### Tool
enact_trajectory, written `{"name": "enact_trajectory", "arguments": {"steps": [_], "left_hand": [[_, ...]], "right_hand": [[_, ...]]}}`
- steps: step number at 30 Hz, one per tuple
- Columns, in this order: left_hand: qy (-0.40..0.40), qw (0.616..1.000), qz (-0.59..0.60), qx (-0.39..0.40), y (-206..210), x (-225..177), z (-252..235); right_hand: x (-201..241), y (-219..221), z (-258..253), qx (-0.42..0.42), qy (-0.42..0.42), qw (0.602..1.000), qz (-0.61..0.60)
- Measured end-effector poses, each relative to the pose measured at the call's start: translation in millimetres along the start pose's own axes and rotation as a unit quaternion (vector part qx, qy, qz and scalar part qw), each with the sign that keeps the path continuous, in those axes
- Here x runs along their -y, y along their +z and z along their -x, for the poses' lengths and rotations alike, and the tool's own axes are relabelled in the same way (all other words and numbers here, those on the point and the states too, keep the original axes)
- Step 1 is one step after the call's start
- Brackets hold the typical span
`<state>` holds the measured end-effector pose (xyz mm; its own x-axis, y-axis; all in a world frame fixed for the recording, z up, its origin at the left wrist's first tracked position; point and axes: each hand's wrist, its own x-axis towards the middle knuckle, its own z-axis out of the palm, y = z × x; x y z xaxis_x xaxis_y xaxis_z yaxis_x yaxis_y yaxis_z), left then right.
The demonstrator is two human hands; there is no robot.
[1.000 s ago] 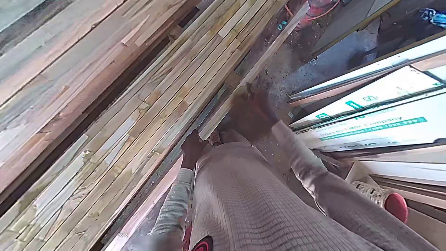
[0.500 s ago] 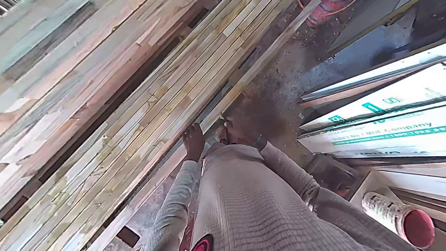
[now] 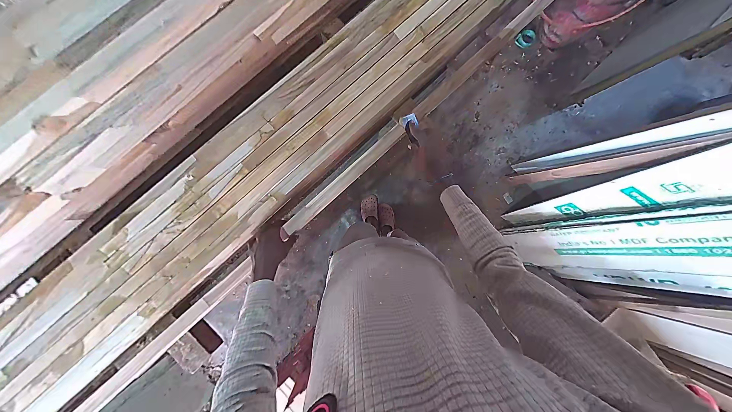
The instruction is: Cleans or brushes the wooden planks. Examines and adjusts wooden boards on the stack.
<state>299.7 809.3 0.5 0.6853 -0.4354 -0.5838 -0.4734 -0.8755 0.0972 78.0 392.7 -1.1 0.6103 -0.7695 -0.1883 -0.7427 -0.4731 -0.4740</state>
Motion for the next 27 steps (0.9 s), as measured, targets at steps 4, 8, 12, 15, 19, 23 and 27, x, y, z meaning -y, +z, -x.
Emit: {"name": "enact_trajectory", "arguments": {"steps": [4,8,12,15,19,23,27], "left_hand": [[-0.009,0.999,0.03,-0.043,11,5,6],[-0.062,0.993,0.0,-0.096,27,-16,22],[-0.063,0.987,-0.001,-0.145,37,-18,22],[-0.064,0.986,-0.011,-0.156,39,-15,20],[-0.02,0.976,0.014,-0.217,52,-11,21],[-0.014,0.963,-0.045,-0.265,56,27,25],[0.039,0.97,-0.049,-0.236,49,72,31]], "right_hand": [[16,21,54,0.022,0.0,0.997,0.069],[7,-14,44,-0.015,0.034,0.999,0.031],[20,-60,-2,0.024,0.12,0.992,0.042],[51,-45,11,0.067,0.093,0.993,0.032],[100,-24,67,0.194,-0.001,0.973,0.123],[103,-14,98,0.228,-0.057,0.972,-0.03],[122,-15,142,0.281,0.101,0.863,-0.408]]}}
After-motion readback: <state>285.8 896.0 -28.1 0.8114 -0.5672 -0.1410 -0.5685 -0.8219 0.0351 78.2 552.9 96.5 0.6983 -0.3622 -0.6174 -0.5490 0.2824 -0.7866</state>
